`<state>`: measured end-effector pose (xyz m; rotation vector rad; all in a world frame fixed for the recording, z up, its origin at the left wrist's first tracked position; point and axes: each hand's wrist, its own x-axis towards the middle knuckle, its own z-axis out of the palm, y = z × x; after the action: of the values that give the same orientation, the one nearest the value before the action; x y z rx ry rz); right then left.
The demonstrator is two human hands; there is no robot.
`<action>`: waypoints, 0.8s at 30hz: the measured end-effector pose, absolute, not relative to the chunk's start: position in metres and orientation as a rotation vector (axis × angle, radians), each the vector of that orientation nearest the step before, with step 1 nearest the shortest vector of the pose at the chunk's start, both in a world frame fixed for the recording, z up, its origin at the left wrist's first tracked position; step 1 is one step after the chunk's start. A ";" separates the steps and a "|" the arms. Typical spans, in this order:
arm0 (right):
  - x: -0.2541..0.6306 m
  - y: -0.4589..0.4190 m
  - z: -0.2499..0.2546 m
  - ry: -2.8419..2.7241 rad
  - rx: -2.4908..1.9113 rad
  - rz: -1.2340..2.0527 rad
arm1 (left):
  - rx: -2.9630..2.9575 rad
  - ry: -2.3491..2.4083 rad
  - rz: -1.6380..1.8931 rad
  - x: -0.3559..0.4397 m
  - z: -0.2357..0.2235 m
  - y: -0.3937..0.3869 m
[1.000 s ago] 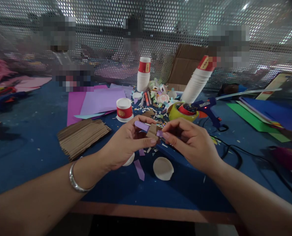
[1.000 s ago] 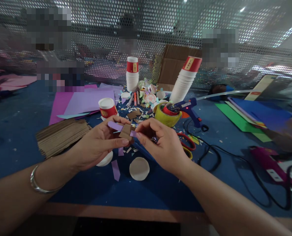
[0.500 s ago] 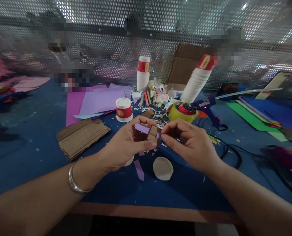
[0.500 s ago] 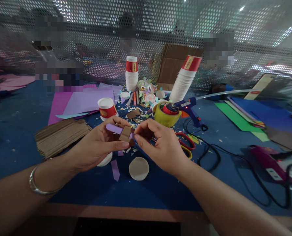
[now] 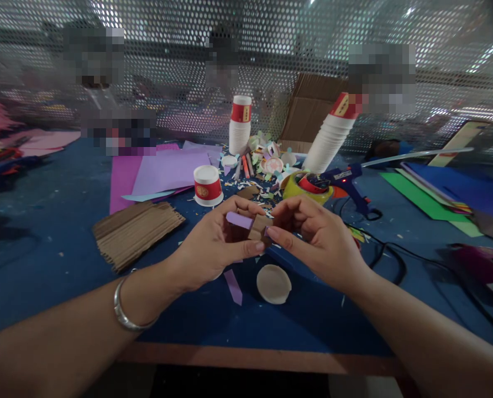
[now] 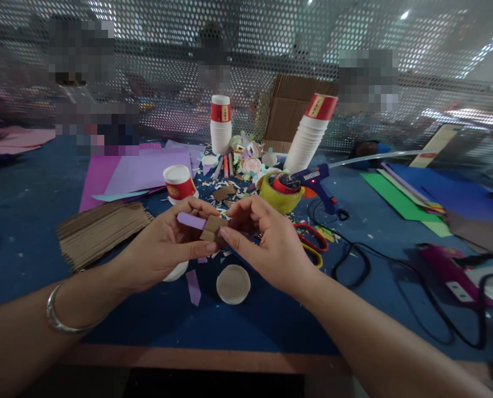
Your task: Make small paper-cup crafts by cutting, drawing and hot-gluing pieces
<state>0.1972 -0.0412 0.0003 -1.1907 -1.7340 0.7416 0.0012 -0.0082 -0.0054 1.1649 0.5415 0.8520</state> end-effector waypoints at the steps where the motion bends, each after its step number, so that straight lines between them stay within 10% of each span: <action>1: 0.197 -0.041 0.000 -1.725 -1.182 0.764 | 1.177 0.539 0.858 0.001 -0.006 -0.008; 24: 0.194 -0.042 0.002 -1.749 -1.139 0.786 | 1.204 0.542 0.868 0.001 -0.009 -0.009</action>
<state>0.1943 -0.0420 0.0021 -1.1390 -1.7494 0.7863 0.0007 -0.0090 -0.0090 1.2045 0.5419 0.8678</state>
